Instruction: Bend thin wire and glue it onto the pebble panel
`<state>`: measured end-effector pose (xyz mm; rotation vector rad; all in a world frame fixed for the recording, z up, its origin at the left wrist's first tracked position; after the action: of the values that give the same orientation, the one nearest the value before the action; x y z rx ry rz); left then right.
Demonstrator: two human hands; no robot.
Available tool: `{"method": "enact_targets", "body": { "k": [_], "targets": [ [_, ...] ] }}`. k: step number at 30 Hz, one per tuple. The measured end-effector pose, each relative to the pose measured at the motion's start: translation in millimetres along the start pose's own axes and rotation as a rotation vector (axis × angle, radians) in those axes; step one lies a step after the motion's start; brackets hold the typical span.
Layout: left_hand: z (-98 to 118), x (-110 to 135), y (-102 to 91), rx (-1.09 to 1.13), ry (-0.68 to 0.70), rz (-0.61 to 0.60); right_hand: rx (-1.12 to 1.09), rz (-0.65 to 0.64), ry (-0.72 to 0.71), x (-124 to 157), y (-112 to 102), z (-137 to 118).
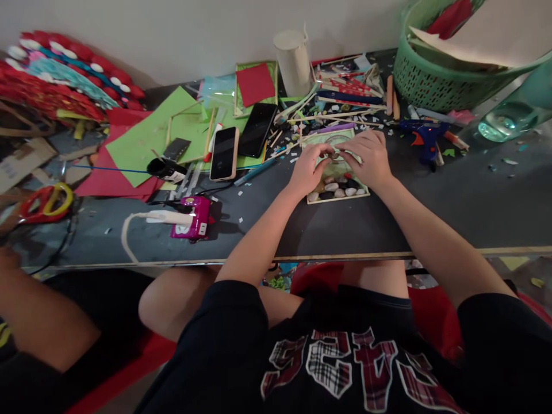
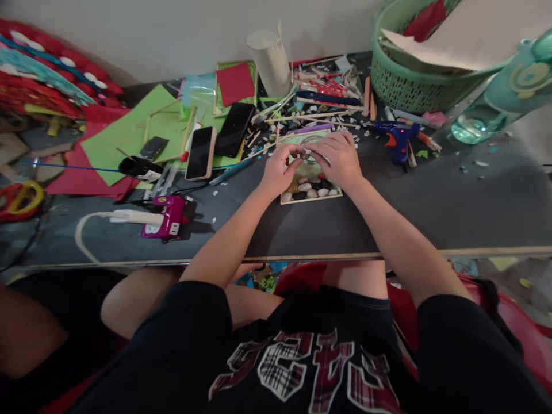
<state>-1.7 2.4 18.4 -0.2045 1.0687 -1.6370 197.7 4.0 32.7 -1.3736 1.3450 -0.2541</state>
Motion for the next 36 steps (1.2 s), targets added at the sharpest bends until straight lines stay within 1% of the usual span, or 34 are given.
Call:
{"method": "enact_targets", "body": {
  "k": [4,8,13,15,17,21,23,25,28,31,33,36],
  "targets": [
    [-5,-4,-0.8,0.007,0.001,-0.022,-0.014,-0.021,-0.029,-2,1,3],
    [-4,-4,-1.2,0.018,0.010,-0.042,-0.009,-0.022,-0.038,-4,2,6],
    [-4,-5,-0.5,0.001,0.002,-0.022,0.015,-0.016,-0.016,-2,2,-1],
    [-3,-4,-1.5,-0.002,0.004,-0.014,0.020,0.005,0.016,-2,-1,0],
    [-2,-4,-3.3,-0.005,0.018,-0.012,0.036,0.072,0.081,-3,-6,10],
    [1,-3,-6.5,-0.005,0.038,0.007,0.072,0.304,0.229,-5,-17,48],
    [2,-3,-7.1,-0.001,0.050,0.033,0.030,0.321,0.252,-5,-17,65],
    [3,-3,-7.0,0.000,0.062,0.064,0.022,0.325,0.249,-5,-17,72],
    [5,-3,-7.0,0.009,0.090,0.106,0.114,0.310,0.273,-4,-17,66],
    [7,-3,-7.5,-0.013,0.090,0.096,0.217,0.272,0.291,-4,-19,48],
    [8,-3,-8.0,-0.047,0.073,0.076,0.214,0.222,0.233,-5,-19,34],
    [6,-2,-8.0,-0.064,0.084,0.083,0.203,0.166,0.174,-5,-20,18]
  ]
}}
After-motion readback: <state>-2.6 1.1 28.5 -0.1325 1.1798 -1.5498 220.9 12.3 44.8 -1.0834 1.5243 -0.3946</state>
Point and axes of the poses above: each hand's wrist, its own x-axis away from the middle knuckle, its own y-axis out of the palm, z = x × y, the point moved 2 cm from there along -x, towards the middle knuckle, and after that the axes turned 2 degrees about y, right-handed, at the moved point
